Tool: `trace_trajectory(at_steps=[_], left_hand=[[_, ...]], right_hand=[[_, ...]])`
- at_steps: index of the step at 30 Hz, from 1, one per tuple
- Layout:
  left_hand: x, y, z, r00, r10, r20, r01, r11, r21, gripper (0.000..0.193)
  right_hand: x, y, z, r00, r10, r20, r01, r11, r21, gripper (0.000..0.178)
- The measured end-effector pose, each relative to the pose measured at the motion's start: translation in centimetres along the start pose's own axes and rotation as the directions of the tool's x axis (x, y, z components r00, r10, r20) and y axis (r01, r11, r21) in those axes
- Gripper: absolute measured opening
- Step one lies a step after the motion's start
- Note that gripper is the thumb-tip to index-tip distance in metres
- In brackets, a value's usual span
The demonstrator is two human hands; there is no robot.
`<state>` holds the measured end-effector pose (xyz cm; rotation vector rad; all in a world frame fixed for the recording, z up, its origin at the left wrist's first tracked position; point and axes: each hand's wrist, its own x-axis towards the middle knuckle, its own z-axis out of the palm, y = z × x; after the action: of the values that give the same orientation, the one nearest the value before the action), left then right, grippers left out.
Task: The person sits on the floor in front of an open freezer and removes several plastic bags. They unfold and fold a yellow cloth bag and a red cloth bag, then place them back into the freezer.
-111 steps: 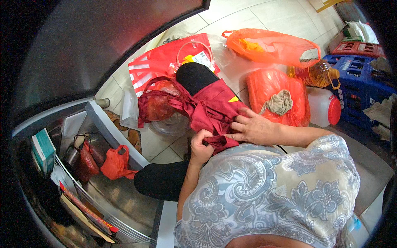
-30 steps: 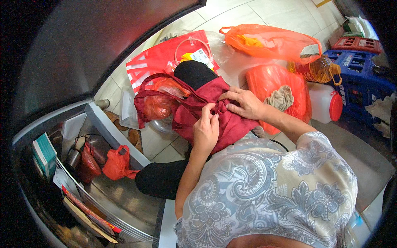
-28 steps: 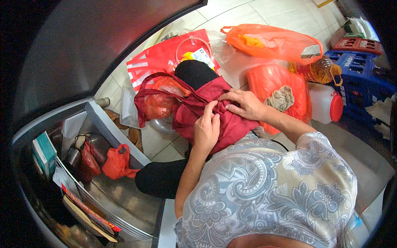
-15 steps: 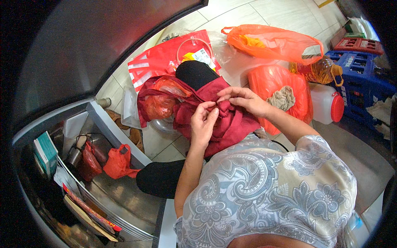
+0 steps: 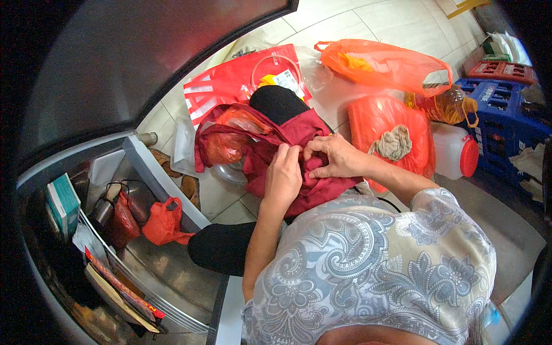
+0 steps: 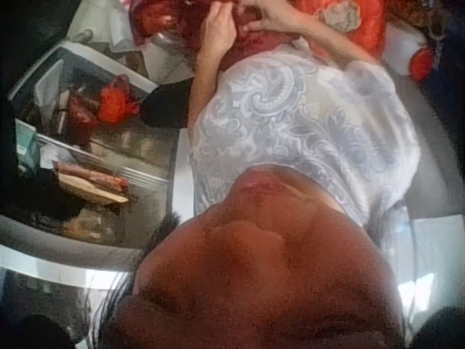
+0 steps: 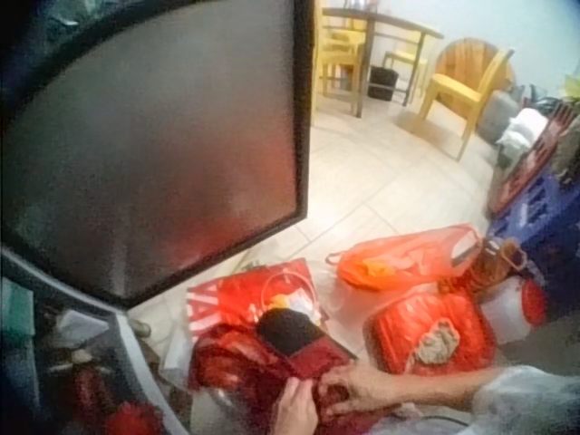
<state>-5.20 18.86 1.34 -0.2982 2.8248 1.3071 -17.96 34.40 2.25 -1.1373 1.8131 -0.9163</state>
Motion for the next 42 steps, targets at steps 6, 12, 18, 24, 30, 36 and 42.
trace_trajectory(at_steps=[6,12,18,24,30,36,42], left_hand=[[0.4,-0.7,-1.6,0.974,0.226,-0.027,-0.163,0.772,0.614,0.006],[0.7,-1.4,-2.5,0.927,0.324,-0.19,-0.121,0.737,0.665,0.01],[0.0,-1.3,-4.1,0.848,0.063,-0.526,0.066,0.973,0.223,0.011],[-1.0,0.5,-1.8,0.943,-0.304,-0.133,0.235,0.895,-0.379,0.028],[-0.5,-0.8,0.9,0.881,-0.464,0.091,0.306,0.411,-0.859,0.037],[-0.7,-0.7,1.2,0.899,-0.41,0.155,0.264,0.226,-0.938,0.043],[-1.2,-0.3,0.6,0.931,-0.295,0.213,0.264,0.146,-0.953,0.035]], right_hand=[[0.1,0.9,-0.2,0.979,-0.192,0.07,0.194,0.981,-0.015,0.028],[0.1,1.2,-1.0,0.97,0.033,0.241,-0.1,0.957,0.271,0.032],[0.6,1.6,-0.6,0.994,-0.105,0.005,0.094,0.911,0.401,0.052],[0.1,1.8,0.2,0.991,0.105,0.083,-0.134,0.79,0.598,0.045],[0.1,2.7,0.6,0.987,0.15,0.061,-0.145,0.646,0.749,0.037],[0.8,2.8,0.2,0.993,0.098,0.072,-0.121,0.76,0.639,0.027],[1.1,1.6,-0.2,0.989,0.126,0.077,-0.147,0.867,0.476,0.017]])
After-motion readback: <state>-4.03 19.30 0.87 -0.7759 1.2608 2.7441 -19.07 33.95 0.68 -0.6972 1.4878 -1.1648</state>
